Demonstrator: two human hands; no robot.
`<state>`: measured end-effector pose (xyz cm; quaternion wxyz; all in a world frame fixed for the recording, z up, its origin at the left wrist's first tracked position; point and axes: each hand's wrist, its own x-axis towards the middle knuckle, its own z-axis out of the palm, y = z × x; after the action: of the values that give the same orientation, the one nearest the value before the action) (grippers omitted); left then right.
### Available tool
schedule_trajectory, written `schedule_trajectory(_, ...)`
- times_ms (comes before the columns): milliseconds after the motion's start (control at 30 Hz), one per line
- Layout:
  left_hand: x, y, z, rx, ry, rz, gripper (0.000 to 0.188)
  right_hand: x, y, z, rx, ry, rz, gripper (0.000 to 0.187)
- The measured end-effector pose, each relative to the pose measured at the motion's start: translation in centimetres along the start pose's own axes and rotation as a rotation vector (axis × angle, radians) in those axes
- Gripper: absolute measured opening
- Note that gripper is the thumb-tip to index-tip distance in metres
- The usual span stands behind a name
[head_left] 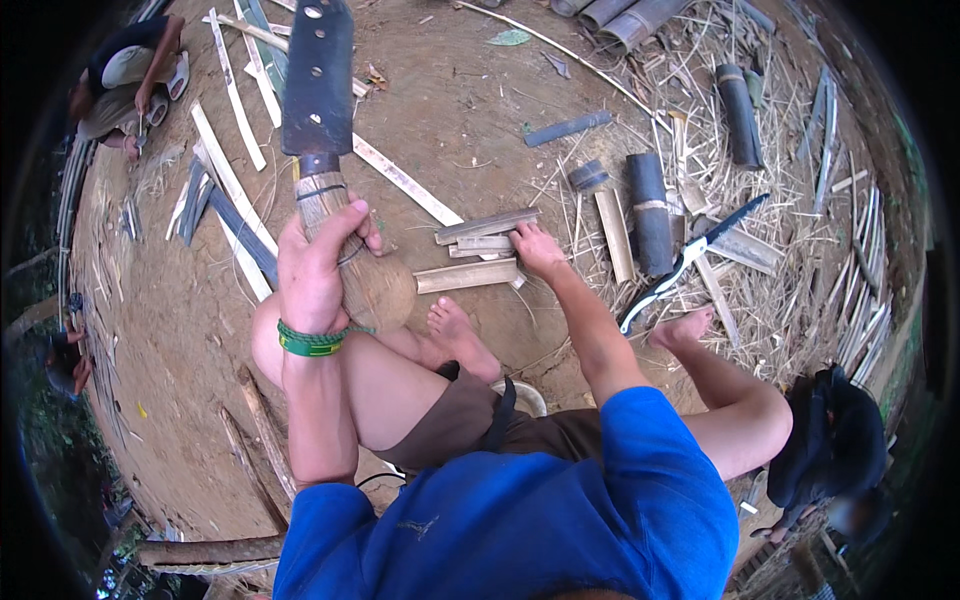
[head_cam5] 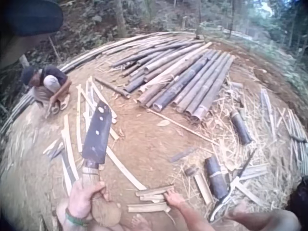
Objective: The person sits on the ground and uses a hand saw to cut a piece of bamboo. After cutting, they use a knife to split the bamboo into smaller strips and then use a chisel to further shape the pieces.
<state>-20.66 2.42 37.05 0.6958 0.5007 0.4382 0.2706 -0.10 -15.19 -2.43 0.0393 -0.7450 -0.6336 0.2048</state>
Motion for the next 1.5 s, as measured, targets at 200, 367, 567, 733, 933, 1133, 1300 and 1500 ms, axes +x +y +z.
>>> schedule_trajectory(200, -0.1, -0.1, -0.9, -0.142, 0.012, -0.105, 0.019, 1.8, -1.7, -2.8, 0.125, 0.143, -0.109, 0.025)
schedule_trajectory(367, -0.1, 0.2, -0.5, -0.167, -0.028, -0.101, 0.019, 3.3, -2.3, -2.5, 0.074, 0.118, -0.045, 0.024)
schedule_trajectory(567, -0.1, 0.4, -0.2, -0.131, -0.04, -0.085, 0.023, 3.1, -2.0, -4.1, 0.122, 0.129, -0.054, 0.02)
schedule_trajectory(733, -0.1, -0.1, 0.6, -0.195, -0.05, -0.081, 0.017, 5.9, -1.2, -10.4, 0.209, 0.076, -0.012, 0.027)
schedule_trajectory(933, 0.2, -0.7, 0.2, -0.187, -0.057, -0.069, 0.017, 8.0, -4.2, -14.3, 0.26, 0.324, 0.105, 0.029)
schedule_trajectory(1133, 0.6, -0.7, 1.0, -0.165, -0.078, -0.065, 0.016, 3.9, -3.5, -1.7, 0.017, 0.195, 0.113, 0.032)
schedule_trajectory(1300, 1.1, -2.3, 1.9, -0.016, -0.096, -0.028, 0.016, 1.9, -3.4, -2.7, 0.185, 0.246, 0.356, 0.029)
schedule_trajectory(1500, 0.6, -7.5, 5.1, 0.24, -0.125, 0.016, 0.011, -4.2, -2.0, -6.5, 0.44, 0.648, 0.567, 0.028)
